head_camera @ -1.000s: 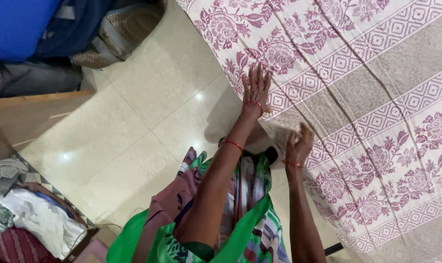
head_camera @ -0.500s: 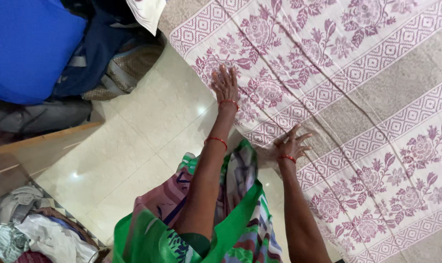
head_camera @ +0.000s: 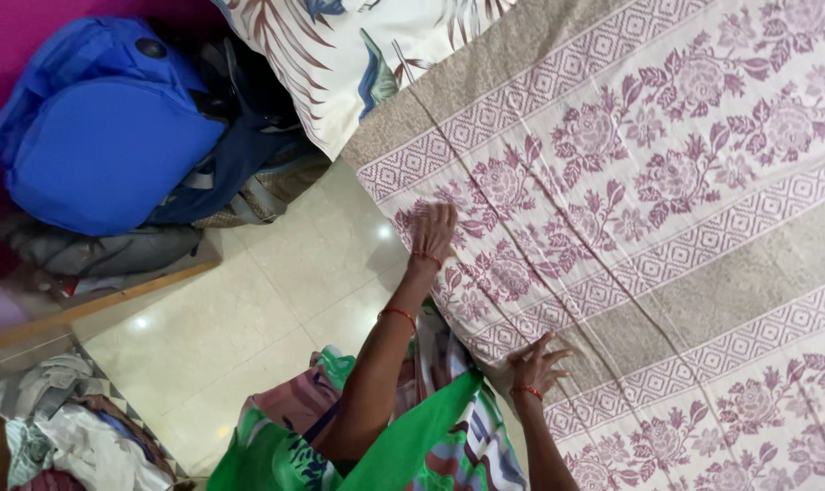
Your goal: The person folds a patterned pillowcase on a bed, then smooths and adjusts the bedsheet. The person repeatedly folds and unfolds the pillowcase, smoothing the fabric between folds.
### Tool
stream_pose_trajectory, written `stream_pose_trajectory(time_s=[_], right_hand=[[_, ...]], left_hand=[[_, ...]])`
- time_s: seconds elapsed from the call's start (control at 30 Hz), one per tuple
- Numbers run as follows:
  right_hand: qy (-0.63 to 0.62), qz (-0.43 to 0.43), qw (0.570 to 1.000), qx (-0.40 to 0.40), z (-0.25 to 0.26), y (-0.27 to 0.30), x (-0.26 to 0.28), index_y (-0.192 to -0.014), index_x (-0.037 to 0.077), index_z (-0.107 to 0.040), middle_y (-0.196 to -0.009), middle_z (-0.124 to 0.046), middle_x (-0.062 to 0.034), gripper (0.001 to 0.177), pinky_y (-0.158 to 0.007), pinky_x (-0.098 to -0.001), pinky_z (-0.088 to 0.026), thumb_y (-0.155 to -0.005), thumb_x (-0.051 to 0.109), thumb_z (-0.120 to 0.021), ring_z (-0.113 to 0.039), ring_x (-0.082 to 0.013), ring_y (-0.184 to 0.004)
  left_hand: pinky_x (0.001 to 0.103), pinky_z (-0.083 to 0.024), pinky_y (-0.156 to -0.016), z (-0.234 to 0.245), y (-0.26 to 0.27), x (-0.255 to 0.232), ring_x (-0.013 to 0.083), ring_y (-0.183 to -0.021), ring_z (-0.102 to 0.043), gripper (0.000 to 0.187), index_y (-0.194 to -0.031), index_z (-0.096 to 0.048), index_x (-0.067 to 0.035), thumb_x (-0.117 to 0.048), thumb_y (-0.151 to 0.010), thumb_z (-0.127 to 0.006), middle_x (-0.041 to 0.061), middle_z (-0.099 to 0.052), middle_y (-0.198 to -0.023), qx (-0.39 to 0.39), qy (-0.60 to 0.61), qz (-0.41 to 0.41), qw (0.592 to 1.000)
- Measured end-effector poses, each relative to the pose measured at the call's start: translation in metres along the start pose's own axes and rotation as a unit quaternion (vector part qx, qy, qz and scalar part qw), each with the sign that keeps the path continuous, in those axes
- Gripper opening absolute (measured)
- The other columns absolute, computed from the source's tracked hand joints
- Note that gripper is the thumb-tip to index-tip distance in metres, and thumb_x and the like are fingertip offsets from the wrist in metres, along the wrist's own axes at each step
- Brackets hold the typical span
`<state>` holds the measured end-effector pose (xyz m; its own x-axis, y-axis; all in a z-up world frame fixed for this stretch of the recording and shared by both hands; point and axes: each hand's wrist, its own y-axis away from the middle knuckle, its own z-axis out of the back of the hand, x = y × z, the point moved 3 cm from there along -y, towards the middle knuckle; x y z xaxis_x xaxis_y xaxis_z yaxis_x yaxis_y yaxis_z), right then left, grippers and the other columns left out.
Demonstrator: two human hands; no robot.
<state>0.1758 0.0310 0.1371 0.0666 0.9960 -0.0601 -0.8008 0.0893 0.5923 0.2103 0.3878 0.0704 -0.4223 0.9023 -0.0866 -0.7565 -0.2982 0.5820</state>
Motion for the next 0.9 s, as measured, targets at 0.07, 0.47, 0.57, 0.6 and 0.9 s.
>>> stream_pose_trajectory(time_s=[0.07, 0.47, 0.57, 0.6, 0.9], right_hand=[[0.053, 0.037, 0.998, -0.023, 0.012, -0.001, 0.011, -0.165, 0.022, -0.011, -0.157, -0.003, -0.0417, 0.126, -0.113, -0.0698, -0.035, -0.068, 0.045, -0.088, -0.025, -0.0726, -0.135], [-0.112, 0.119, 0.986, 0.022, 0.074, -0.155, 0.272, -0.160, 0.024, -0.031, -0.174, -0.011, -0.0193, 0.099, -0.105, -0.0645, -0.048, -0.078, 0.028, -0.086, -0.023, -0.0549, -0.151], [-0.009, 0.124, 0.992, 0.004, 0.057, -0.153, 0.344, -0.162, 0.038, -0.016, -0.168, 0.005, -0.0245, 0.125, -0.112, -0.0746, -0.026, -0.067, 0.030, -0.097, -0.003, -0.0610, -0.147], [-0.008, 0.120, 0.993, 0.009, 0.051, -0.153, 0.351, -0.163, 0.039, -0.015, -0.169, 0.006, -0.0242, 0.130, -0.113, -0.0752, -0.027, -0.064, 0.028, -0.098, -0.002, -0.0626, -0.148], [-0.040, 0.132, 0.989, -0.045, 0.024, -0.161, 0.347, -0.162, 0.043, -0.015, -0.169, 0.006, -0.0264, 0.134, -0.112, -0.0791, -0.026, -0.060, 0.020, -0.099, -0.002, -0.0655, -0.147]], left_hand=[[0.063, -0.027, -0.125, 0.026, -0.032, 0.041, 0.0493, -0.155, -0.022, 0.137, -0.167, -0.011, -0.006, -0.050, -0.065, -0.091, 0.027, -0.009, -0.169, -0.051, -0.018, 0.090, 0.994], [0.061, -0.040, -0.112, 0.042, -0.069, 0.088, 0.0585, -0.149, -0.024, 0.146, -0.165, -0.010, -0.008, -0.051, -0.055, -0.096, 0.030, 0.000, -0.167, 0.038, 0.020, 0.129, 0.991], [0.059, -0.044, -0.108, 0.036, -0.075, 0.079, 0.0555, -0.144, -0.031, 0.098, -0.162, -0.021, -0.012, -0.030, -0.084, -0.078, 0.028, -0.008, -0.167, -0.108, -0.081, 0.173, 0.976], [0.058, -0.047, -0.106, 0.037, -0.077, 0.077, 0.0543, -0.142, -0.035, 0.080, -0.160, -0.026, -0.015, -0.021, -0.095, -0.071, 0.027, -0.011, -0.167, -0.193, -0.127, 0.198, 0.953], [0.059, -0.049, -0.101, 0.016, -0.084, 0.077, 0.0570, -0.141, -0.037, 0.070, -0.162, -0.031, -0.008, -0.010, -0.098, -0.059, 0.029, -0.017, -0.165, -0.124, -0.099, 0.151, 0.976]])
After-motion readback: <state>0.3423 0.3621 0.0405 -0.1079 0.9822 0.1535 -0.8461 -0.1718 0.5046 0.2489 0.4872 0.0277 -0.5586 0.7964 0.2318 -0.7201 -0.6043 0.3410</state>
